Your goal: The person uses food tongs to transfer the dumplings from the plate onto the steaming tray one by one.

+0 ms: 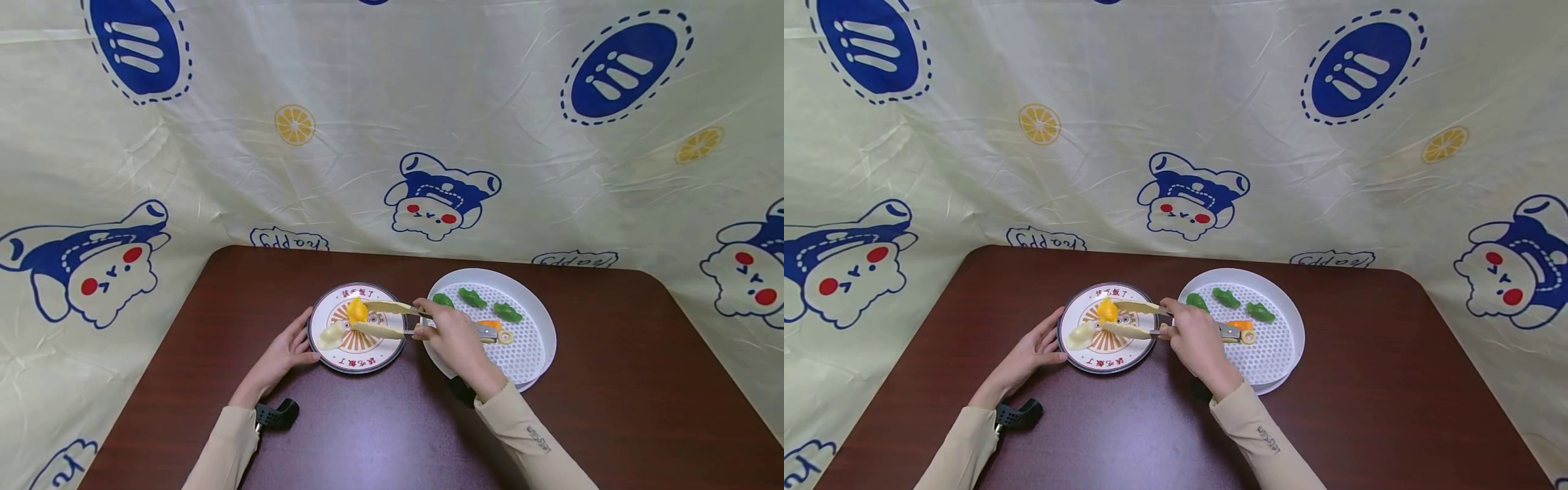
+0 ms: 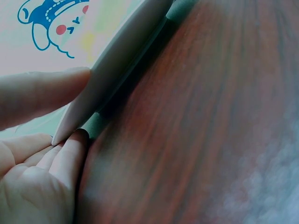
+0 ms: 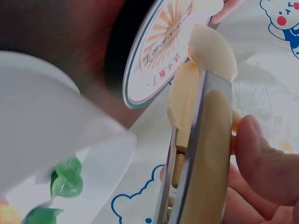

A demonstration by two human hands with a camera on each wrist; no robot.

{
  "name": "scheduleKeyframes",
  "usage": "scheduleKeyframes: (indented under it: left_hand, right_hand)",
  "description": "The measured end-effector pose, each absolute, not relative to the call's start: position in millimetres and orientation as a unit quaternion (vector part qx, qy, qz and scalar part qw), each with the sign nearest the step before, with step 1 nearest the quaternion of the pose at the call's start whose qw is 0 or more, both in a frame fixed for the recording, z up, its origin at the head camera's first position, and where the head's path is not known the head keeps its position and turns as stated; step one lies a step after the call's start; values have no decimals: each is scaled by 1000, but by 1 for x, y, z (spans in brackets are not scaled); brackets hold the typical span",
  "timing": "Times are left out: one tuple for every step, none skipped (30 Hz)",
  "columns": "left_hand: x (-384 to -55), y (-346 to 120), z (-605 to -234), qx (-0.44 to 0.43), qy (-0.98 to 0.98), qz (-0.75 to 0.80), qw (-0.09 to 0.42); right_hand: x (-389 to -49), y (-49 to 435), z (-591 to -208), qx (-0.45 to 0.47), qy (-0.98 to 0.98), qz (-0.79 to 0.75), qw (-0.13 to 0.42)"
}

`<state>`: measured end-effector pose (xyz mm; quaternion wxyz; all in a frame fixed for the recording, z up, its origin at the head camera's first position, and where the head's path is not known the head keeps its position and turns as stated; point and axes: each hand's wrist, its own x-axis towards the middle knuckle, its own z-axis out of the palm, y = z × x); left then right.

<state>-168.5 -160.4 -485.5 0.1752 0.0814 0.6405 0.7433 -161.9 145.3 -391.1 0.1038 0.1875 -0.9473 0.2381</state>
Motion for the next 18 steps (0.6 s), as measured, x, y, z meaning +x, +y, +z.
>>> scheduleKeyframes:
  left_hand:
    - [-168,-160,-486,82,640,743,175]
    - [-168,-161,-486,82,641,743,174]
    - [-169,-161,-486,82,640,744,174]
    - [-169,-161,-486,84,639,744,174]
    - [-168,-161,-486,85,638,745,174]
    - [-168,-161,-486,86,638,746,174]
    - [-168,-161,-487,87,638,745,174]
    - [-168,-161,-487,88,638,745,174]
    - [-168,-161,-487,88,638,745,174]
    - [-168,-161,-487,90,639,744,174]
    - [-168,-161,-487,90,639,744,175]
    - [-168,-161,-487,89,641,743,174]
    - [-168,-161,-487,87,641,742,174]
    - [-168,-161,-487,87,641,743,173]
    - [-168,-161,-487,89,641,742,173]
    - [-168,-161,-487,90,642,742,171]
    - [-167,-161,-487,89,641,742,171]
    - [-167,-161,-487,91,642,742,170]
  right_hand:
    - [-162,147,-391,187,-947,240,105]
    - [-162,149,-390,186,-946,243,105]
    - [-161,151,-389,186,-945,245,108]
    - [-161,153,-389,185,-945,247,107]
    - [-160,155,-389,184,-945,249,106]
    - [-160,157,-388,182,-945,251,105]
    - [-159,158,-388,180,-945,251,106]
    - [-159,160,-387,179,-945,251,106]
    - [-158,162,-387,180,-945,251,108]
    - [-158,164,-387,180,-945,251,109]
    - [-157,166,-386,181,-944,252,112]
    - [-157,168,-386,183,-943,253,115]
    - [-156,170,-386,184,-942,254,118]
    - [-156,172,-385,184,-941,256,120]
    - [-155,175,-384,184,-940,259,122]
    - [-154,177,-383,185,-940,260,124]
    - [-154,179,-383,184,-939,262,123]
    - [-153,181,-381,184,-939,263,124]
